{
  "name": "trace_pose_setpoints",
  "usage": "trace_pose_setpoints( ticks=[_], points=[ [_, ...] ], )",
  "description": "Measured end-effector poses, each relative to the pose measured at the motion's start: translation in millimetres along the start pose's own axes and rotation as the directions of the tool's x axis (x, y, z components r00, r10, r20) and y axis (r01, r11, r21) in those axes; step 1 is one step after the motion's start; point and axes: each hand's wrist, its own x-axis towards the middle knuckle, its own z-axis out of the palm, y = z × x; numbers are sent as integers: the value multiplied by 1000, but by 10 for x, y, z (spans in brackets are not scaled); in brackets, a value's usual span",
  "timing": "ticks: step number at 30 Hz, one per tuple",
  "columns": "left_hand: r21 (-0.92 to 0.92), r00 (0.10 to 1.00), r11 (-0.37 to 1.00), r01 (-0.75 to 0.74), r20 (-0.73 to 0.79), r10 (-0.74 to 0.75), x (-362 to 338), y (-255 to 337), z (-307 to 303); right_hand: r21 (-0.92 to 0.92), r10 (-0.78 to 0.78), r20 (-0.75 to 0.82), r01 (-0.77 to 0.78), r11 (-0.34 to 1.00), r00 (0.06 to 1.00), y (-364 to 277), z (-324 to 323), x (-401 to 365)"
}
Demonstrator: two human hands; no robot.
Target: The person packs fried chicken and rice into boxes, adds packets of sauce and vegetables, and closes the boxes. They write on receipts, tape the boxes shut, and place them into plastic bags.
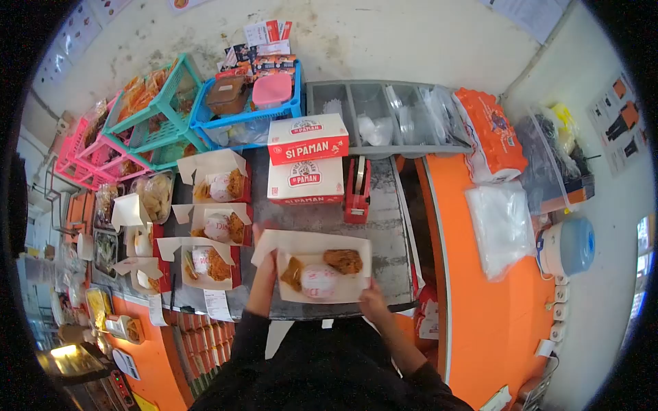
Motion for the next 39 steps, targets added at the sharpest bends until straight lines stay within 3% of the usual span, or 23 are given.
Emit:
trace_pose_setpoints(
  ticks=[1, 3, 5, 7, 8, 9, 10, 12, 13, 14, 17, 18, 20, 24, 26, 28, 29, 31, 32, 33, 35, 37, 39],
  points=[
    [9, 999, 1000, -18, -46, 19, -23, 23, -151, -5, 6, -15, -6, 1000, 1000, 175, 101, 109],
    [330, 997, 942, -64, -9, 71, -331, 192, -308, -225, 64, -3, -63, 972, 998, 263, 356, 285],
    [273, 998, 961, -55, 54, 41, -587, 168, -437, -360, -15, 31, 25, 933, 999, 273, 451, 352],
    [-68, 986, 995, 73, -145, -82, -709, -69, -639, -490, -86, 82, 115, 864, 993, 213, 480, 344],
    [-188, 971, 978, 93, -202, -131, -742, -154, -725, -744, -218, 98, 217, 632, 971, 83, 470, 264],
    [-186, 995, 982, 23, -91, -40, -755, -216, -832, -910, -333, 155, 266, 318, 930, -13, 476, 181],
    [-193, 998, 980, -48, 19, 53, -749, -231, -873, -902, -501, 244, 384, 198, 830, -299, 785, 99],
    [-82, 995, 991, -102, -26, 100, -761, -63, -590, -854, -664, 446, 507, -115, 601, -988, 1538, 210],
    [32, 987, 989, -144, -64, 146, -746, 1, -451, -804, -663, 559, 519, -289, 498, -1240, 1830, 427],
    [-11, 981, 986, -168, -102, 166, -688, -23, -434, -760, -641, 624, 539, -363, 448, -1374, 2056, 713],
    [-21, 953, 974, -227, -210, 218, -631, 9, -440, -508, -333, 848, 455, -731, 411, -1515, 2602, 1516],
    [6, 946, 977, -214, -249, 208, -677, 36, -443, -500, -329, 854, 466, -730, 403, -1488, 2636, 1762],
    [90, 960, 975, -205, -179, 218, -840, 66, -530, -339, -66, 861, 472, -814, 504, -1358, 2637, 2128],
    [290, 971, 943, -162, -123, 204, -1231, 265, -380, -280, -66, 913, 501, -819, 403, -1318, 2541, 2159],
    [327, 958, 927, -184, -152, 243, -1323, 328, -319, -319, -105, 895, 457, -830, 433, -1194, 2574, 1940],
    [492, 856, 711, -502, 167, 489, -1373, 394, -296, -317, -119, 866, 351, -881, 485, -1045, 2576, 1780],
    [496, 861, 715, -493, 164, 481, -1394, 487, -227, -321, -117, 862, 353, -879, 493, -989, 2567, 1723],
    [787, 930, 508, -350, 230, 286, -1340, 642, -77, -332, -91, 863, 423, -843, 497, -931, 2525, 1600],
    [846, 912, 391, -362, 234, 337, -1306, 628, -29, -410, -130, 874, 566, -715, 468, -1004, 2496, 1513],
    [847, 916, 395, -357, 235, 324, -1263, 587, -76, -419, -131, 867, 561, -714, 481, -1090, 2420, 1347],
    [810, 923, 502, -304, 120, 365, -1126, 481, -186, -650, -329, 746, 740, -172, 579, -1251, 2300, 860],
    [797, 931, 541, -269, 71, 359, -1076, 600, -107, -701, -351, 708, 670, -245, 613, -1137, 1997, 388],
    [842, 937, 434, -320, 214, 276, -1053, 670, -226, -824, -359, 563, 543, -164, 745, -757, 1628, 338]
  ],
)
